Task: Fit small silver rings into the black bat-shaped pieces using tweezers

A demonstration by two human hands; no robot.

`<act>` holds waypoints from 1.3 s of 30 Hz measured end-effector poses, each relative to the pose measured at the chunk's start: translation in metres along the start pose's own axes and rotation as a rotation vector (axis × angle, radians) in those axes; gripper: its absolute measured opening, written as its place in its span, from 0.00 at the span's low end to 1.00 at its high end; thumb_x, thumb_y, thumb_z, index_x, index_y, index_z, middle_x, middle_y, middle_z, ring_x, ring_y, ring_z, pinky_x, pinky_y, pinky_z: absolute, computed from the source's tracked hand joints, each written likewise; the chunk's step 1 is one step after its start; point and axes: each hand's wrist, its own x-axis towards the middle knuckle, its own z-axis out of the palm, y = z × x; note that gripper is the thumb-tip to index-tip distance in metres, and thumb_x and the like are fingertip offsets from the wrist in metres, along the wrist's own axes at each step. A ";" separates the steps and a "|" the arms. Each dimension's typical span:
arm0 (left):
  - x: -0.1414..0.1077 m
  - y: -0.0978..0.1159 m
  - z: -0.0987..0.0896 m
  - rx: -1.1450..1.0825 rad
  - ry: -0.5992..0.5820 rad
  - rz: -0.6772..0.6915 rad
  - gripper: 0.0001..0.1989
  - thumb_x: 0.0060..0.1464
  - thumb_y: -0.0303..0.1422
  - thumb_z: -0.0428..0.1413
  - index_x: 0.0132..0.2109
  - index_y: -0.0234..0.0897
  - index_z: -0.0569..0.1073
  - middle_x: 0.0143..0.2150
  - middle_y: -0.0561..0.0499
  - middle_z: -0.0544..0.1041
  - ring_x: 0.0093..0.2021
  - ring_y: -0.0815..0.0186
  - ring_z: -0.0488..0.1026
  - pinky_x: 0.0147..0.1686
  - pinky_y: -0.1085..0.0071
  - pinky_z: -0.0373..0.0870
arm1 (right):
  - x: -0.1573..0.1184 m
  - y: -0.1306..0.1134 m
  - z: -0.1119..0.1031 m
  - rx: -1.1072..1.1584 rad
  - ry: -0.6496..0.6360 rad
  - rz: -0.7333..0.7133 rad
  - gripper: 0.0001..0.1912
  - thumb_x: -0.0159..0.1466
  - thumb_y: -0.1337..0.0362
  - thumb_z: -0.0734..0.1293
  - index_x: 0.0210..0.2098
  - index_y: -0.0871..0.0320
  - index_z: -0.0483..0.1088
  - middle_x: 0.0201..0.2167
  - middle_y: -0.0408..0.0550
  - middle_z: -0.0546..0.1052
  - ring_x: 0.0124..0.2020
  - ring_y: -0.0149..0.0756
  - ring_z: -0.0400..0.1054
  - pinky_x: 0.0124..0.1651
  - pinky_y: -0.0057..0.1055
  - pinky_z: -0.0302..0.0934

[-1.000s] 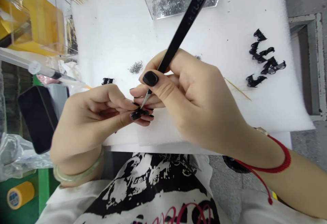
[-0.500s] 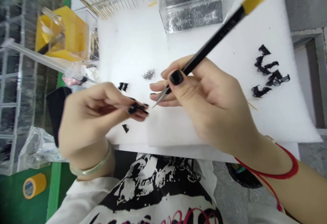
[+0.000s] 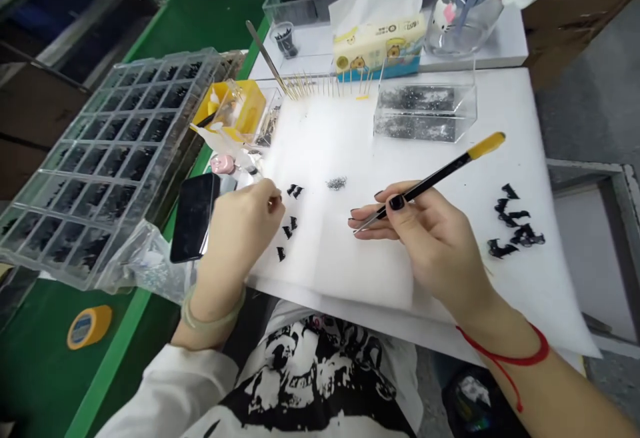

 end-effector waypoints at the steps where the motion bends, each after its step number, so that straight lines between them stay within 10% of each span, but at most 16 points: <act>1: 0.003 0.002 0.004 0.040 -0.053 0.002 0.10 0.58 0.18 0.57 0.34 0.36 0.77 0.28 0.47 0.80 0.26 0.59 0.77 0.29 0.66 0.67 | 0.000 0.000 0.000 -0.005 -0.001 -0.004 0.10 0.73 0.51 0.74 0.42 0.49 0.78 0.39 0.48 0.89 0.41 0.47 0.88 0.45 0.40 0.87; 6: 0.006 0.003 0.010 0.115 -0.193 0.002 0.03 0.69 0.25 0.61 0.46 0.33 0.80 0.34 0.52 0.80 0.31 0.64 0.77 0.36 0.66 0.77 | 0.003 0.002 0.000 -0.024 0.019 -0.021 0.11 0.72 0.49 0.75 0.41 0.49 0.79 0.38 0.48 0.89 0.41 0.47 0.88 0.43 0.40 0.87; 12: -0.012 -0.024 -0.005 0.037 -0.156 0.013 0.21 0.70 0.23 0.56 0.65 0.39 0.79 0.45 0.43 0.87 0.39 0.57 0.84 0.42 0.61 0.79 | 0.005 0.001 0.000 -0.042 0.037 -0.028 0.12 0.70 0.48 0.76 0.40 0.49 0.79 0.37 0.50 0.89 0.40 0.49 0.87 0.42 0.45 0.86; 19: -0.025 -0.056 0.005 0.036 -0.144 -0.050 0.12 0.73 0.32 0.62 0.59 0.34 0.79 0.49 0.46 0.83 0.46 0.59 0.83 0.50 0.57 0.84 | 0.005 0.005 0.001 -0.061 0.019 -0.023 0.15 0.67 0.46 0.78 0.40 0.50 0.78 0.36 0.50 0.88 0.39 0.51 0.87 0.42 0.48 0.86; 39: -0.002 -0.049 0.027 -0.277 -0.115 0.014 0.10 0.73 0.37 0.63 0.53 0.34 0.80 0.49 0.46 0.83 0.47 0.59 0.83 0.52 0.56 0.84 | 0.007 0.009 0.001 -0.113 0.001 -0.007 0.17 0.66 0.45 0.78 0.39 0.51 0.78 0.35 0.51 0.88 0.37 0.49 0.86 0.40 0.48 0.86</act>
